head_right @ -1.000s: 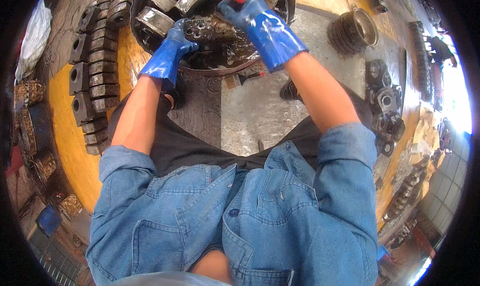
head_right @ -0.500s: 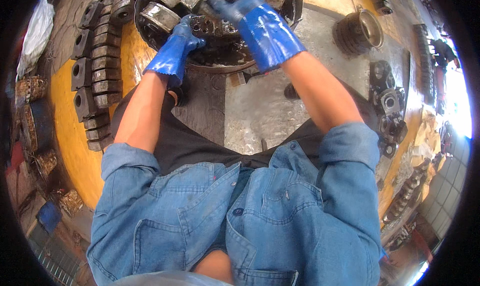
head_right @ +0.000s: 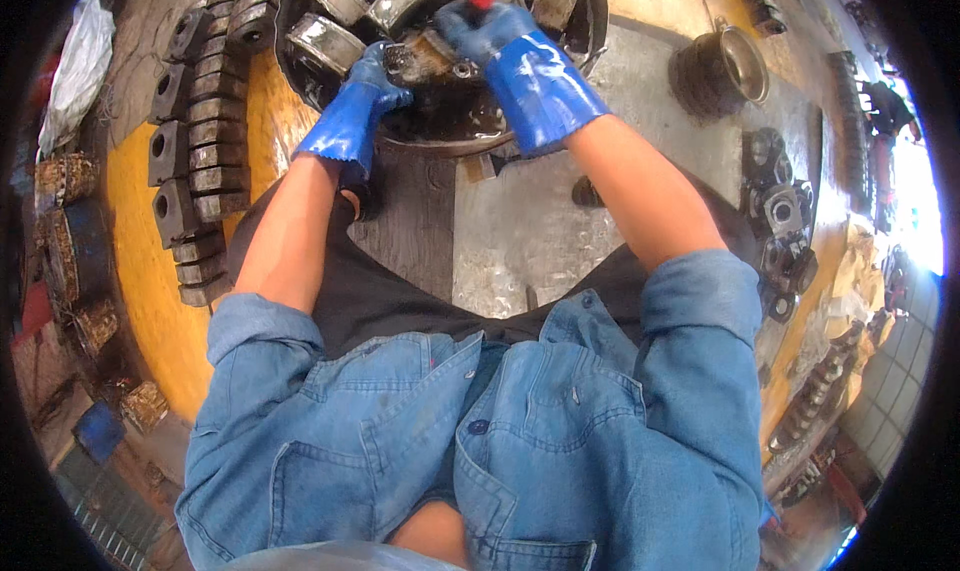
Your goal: The person, wearing blue gloves, cleans metal segments by scrubbing them in a bucket of dark liquid and using a small tool to scrape debris from one segment before placing it back and picking up the bucket.
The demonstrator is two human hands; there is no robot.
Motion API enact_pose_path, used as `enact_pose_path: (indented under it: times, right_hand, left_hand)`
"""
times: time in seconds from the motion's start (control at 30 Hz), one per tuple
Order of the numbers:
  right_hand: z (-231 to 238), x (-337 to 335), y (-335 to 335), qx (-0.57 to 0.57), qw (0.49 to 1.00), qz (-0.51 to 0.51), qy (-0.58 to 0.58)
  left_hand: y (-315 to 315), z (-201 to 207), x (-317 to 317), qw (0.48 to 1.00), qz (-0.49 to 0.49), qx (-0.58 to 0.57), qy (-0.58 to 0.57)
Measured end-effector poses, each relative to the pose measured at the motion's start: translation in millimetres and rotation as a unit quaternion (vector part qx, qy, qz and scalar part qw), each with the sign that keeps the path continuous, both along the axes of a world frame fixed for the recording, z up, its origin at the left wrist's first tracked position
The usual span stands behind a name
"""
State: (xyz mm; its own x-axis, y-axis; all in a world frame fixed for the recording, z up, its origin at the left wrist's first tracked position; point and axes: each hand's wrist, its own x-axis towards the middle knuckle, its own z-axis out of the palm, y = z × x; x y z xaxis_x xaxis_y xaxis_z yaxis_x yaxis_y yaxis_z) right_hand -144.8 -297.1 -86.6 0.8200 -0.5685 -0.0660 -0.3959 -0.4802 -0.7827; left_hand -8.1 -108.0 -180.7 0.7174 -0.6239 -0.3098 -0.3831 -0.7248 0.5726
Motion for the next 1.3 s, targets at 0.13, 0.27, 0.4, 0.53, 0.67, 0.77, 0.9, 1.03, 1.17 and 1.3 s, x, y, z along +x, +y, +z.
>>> enact_pose_path:
  times: [0.13,0.27,0.4,0.53,0.67,0.77,0.9,1.03,1.17,1.3]
  right_hand:
    - [34.4,16.9,-42.0,0.110,0.989,-0.094,0.012]
    - [37.4,40.5,-79.9,0.342,0.917,-0.148,-0.142]
    - [13.2,90.6,-134.4,0.529,0.811,-0.143,-0.205]
    - [-3.0,77.6,-193.6,0.491,0.837,-0.142,-0.195]
    - [12.9,19.3,-236.2,0.273,0.934,-0.139,-0.185]
    - [46.2,-19.1,-214.7,0.145,0.973,-0.122,-0.130]
    - [27.1,-75.3,-218.9,0.031,0.994,-0.041,0.098]
    - [4.6,-90.5,-170.8,0.035,0.976,-0.005,0.214]
    - [-45.0,-112.9,-159.3,0.207,0.960,-0.094,0.162]
    - [-45.8,-114.1,-160.1,0.238,0.965,-0.048,0.094]
  left_hand:
    - [6.5,-40.2,20.2,0.997,0.017,-0.071,0.016]
    - [7.2,17.7,-12.7,0.999,0.042,0.006,0.017]
    - [8.1,33.4,-14.5,0.998,0.049,-0.001,0.039]
    - [4.0,7.3,-9.6,0.997,0.054,-0.025,0.040]
    - [-4.3,-5.1,-10.3,0.999,0.045,-0.010,0.019]
    - [12.4,-34.3,4.5,0.997,0.055,-0.054,0.014]
    - [-6.4,-21.8,-2.9,0.999,0.043,-0.011,0.025]
    - [6.9,-30.5,4.4,0.997,0.075,-0.022,0.018]
    - [-5.5,63.6,-39.1,0.993,0.085,0.078,0.008]
    - [4.4,60.4,-34.4,0.994,0.066,0.091,0.003]
